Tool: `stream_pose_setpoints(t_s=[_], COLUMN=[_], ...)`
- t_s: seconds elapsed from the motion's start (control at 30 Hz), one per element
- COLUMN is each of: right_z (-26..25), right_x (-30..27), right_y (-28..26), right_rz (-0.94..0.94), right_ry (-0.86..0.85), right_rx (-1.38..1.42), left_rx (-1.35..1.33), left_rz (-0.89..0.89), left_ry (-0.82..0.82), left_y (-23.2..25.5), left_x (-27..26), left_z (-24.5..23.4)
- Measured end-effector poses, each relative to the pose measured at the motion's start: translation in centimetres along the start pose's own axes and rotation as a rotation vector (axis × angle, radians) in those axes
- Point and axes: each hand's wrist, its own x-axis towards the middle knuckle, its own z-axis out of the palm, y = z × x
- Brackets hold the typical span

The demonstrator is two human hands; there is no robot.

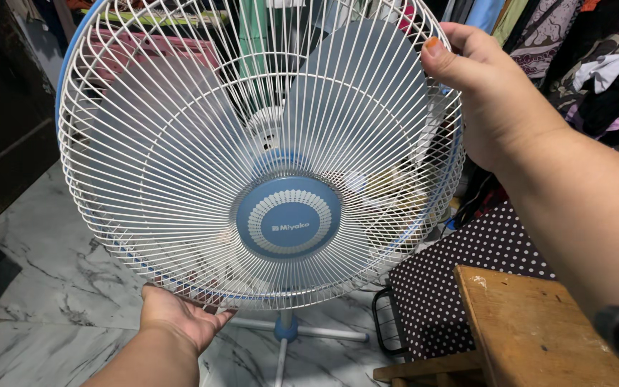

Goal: The person assembles a standing fan by attaching the front grille, installing the fan blades, and securing the rear grille. They use a screwdriver to tighten the rear grille screws. The task is performed in a cluttered room with clothes and storage boxes visible.

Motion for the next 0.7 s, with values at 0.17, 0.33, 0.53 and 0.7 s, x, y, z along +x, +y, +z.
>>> stream_pose_setpoints(t_s=[0.17,0.33,0.53,0.7], right_z=[0.2,0.3,0.2,-0.1], right_x=[-0.2,-0.2,0.1,0.4], right_y=[-0.3,-0.5,0.3,0.7], right_rz=[-0.021,-0.022,-0.068,-0.084], right_ry=[-0.020,-0.037,-0.018,-0.010], right_rx=[-0.002,-0.042,-0.063,-0.036], left_rx=[0.049,0.025,0.076,0.042], left_rz=[0.009,-0.002,0.002,-0.026], left_ry=[-0.023,0.006,-0.008,-0.008], left_y=[0.2,0.1,0.2,0.3], left_x=[-0.3,-0.2,0.3,0.2], left_z=[-0.1,0.0,-0.1,-0.1])
